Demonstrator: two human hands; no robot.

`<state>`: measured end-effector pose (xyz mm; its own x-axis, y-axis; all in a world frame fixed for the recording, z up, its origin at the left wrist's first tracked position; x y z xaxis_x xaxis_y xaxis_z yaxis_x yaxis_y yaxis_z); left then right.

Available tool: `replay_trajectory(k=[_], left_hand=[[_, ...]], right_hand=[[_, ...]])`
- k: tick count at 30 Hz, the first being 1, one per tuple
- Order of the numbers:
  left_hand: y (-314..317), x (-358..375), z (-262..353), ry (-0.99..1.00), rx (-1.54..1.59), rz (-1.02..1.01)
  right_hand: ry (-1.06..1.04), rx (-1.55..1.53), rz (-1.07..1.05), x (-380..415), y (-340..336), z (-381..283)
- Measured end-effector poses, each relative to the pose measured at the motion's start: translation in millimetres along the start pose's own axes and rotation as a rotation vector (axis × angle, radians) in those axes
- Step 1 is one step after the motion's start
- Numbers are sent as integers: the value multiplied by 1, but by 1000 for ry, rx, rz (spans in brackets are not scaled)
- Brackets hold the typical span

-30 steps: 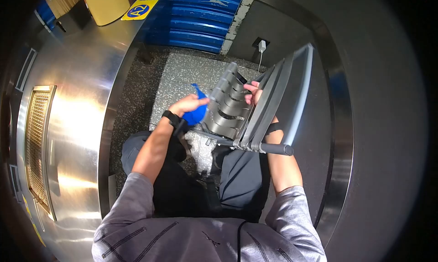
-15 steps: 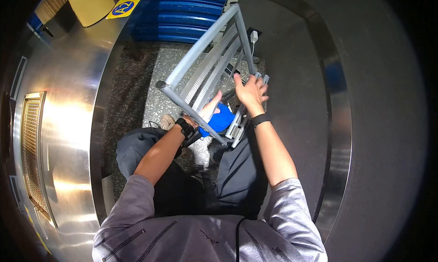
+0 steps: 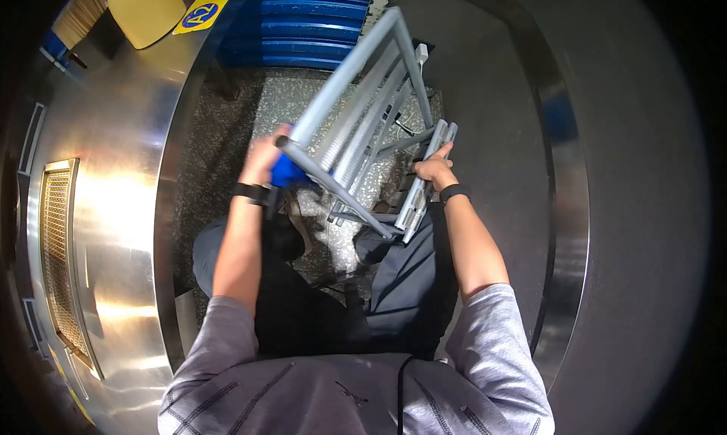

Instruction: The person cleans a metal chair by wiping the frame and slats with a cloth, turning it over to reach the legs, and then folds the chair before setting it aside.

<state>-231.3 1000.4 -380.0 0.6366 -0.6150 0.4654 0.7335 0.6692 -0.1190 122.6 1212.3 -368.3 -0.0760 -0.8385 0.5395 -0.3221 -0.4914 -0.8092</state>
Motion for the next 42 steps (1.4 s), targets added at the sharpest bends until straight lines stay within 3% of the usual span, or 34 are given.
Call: replay_trajectory(k=[1,4,5,6,9,10,11,13,15,17,20,22,29,33,34,37,42], left_hand=[[-39,-17,3,66,160,104],[-121,-6,31,209,258,333],[-125,9,36,261,235,449],[-129,17,35,166,227,406],[-114,10,27,225,90,352],[-107,-19,-2,298,6,489],[-81,5,20,204,-36,230],[-55,-3,12,247,-157,194],[-31,-7,5,175,-72,-50],[-17,-6,5,229,-196,59],[3,-5,7,168,-198,-33],[12,-6,6,275,-217,48],[11,33,-3,196,-75,-73],[9,36,17,158,-8,-152],[6,25,13,158,12,-157],[-5,-3,-7,231,-48,3],[-6,8,-8,188,-119,53]], right_hand=[[-9,6,17,-7,1,4],[0,67,69,7,-7,-2],[-8,58,47,-6,-3,7],[-13,69,24,-8,-1,6],[-48,78,27,3,-5,-7],[-57,124,61,5,-7,-14],[-74,142,68,12,-11,-20],[-98,177,93,22,-19,-28],[-113,143,110,17,-17,-27],[-129,103,87,15,-15,-24],[-191,49,139,18,-11,-37],[-217,35,170,20,-7,-48],[-512,-142,226,57,-14,-86],[-721,-257,445,82,-5,-105],[-717,-360,383,83,9,-102],[-951,-404,619,108,48,-83],[-671,-449,269,141,111,-23]])
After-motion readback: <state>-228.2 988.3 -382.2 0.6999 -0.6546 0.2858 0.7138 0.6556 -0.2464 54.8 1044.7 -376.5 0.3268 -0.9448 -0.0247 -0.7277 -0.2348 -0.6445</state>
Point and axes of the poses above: each hand's wrist, its own x-axis away from the middle knuckle, its own y-axis out of the palm, z = x × y, the point moved 6 cm from there along -x, towards the middle knuckle, and after that the axes turned 2 degrees about x, right-handed, at the moved point
